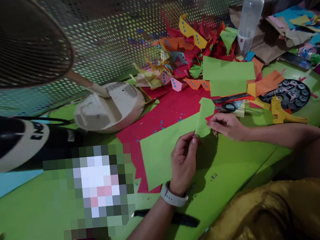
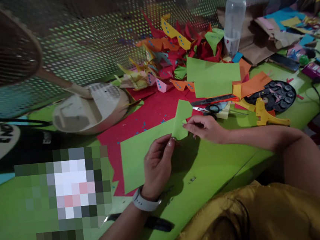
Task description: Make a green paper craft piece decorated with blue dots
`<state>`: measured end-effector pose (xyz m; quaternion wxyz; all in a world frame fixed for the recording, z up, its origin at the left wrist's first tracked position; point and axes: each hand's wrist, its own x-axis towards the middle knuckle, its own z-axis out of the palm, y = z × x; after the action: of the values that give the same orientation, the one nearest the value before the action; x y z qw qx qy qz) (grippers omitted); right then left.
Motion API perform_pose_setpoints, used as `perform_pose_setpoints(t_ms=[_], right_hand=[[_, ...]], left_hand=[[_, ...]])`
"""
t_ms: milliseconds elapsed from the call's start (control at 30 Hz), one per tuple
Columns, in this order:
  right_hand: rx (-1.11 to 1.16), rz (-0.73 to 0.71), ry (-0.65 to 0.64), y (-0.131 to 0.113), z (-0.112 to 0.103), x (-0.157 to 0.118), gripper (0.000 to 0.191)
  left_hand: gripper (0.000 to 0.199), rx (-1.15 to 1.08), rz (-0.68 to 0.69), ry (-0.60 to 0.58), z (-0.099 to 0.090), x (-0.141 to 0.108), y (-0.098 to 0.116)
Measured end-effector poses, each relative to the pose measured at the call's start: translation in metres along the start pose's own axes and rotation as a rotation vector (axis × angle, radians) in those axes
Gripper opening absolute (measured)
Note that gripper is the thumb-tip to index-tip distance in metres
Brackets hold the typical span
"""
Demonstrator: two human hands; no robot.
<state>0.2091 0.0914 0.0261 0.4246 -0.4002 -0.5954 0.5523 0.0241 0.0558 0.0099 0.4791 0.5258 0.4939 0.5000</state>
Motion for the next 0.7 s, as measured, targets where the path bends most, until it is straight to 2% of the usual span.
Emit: perform_pose_setpoints(t_ms=[167, 367, 467, 600, 667, 700], right_hand=[[-0.042, 0.017, -0.067, 0.005, -0.003, 0.001, 0.038], [-0.219, -0.063, -0.056, 0.002, -0.009, 0.005, 0.043], [-0.302, -0.221, -0.029, -0.019, -0.01, 0.003, 0.043], [-0.373, -0.563, 0.025, -0.065, -0.014, -0.012, 0.042], [-0.398, -0.658, 0.099, -0.09, -0.024, -0.028, 0.039], [-0.438, -0.651, 0.121, -0.101, -0.033, -0.039, 0.037]], left_hand=[[0.029, 0.033, 0.036, 0.019, 0.0, 0.004, 0.004], [0.034, 0.08, 0.071, 0.044, -0.005, 0.012, 0.006], [0.031, 0.068, 0.11, 0.047, -0.012, 0.018, 0.01], [0.024, 0.034, 0.169, 0.017, -0.017, 0.024, 0.017], [0.02, 0.022, 0.176, 0.001, -0.018, 0.026, 0.018], [0.019, 0.016, 0.181, -0.001, -0.019, 0.026, 0.019]])
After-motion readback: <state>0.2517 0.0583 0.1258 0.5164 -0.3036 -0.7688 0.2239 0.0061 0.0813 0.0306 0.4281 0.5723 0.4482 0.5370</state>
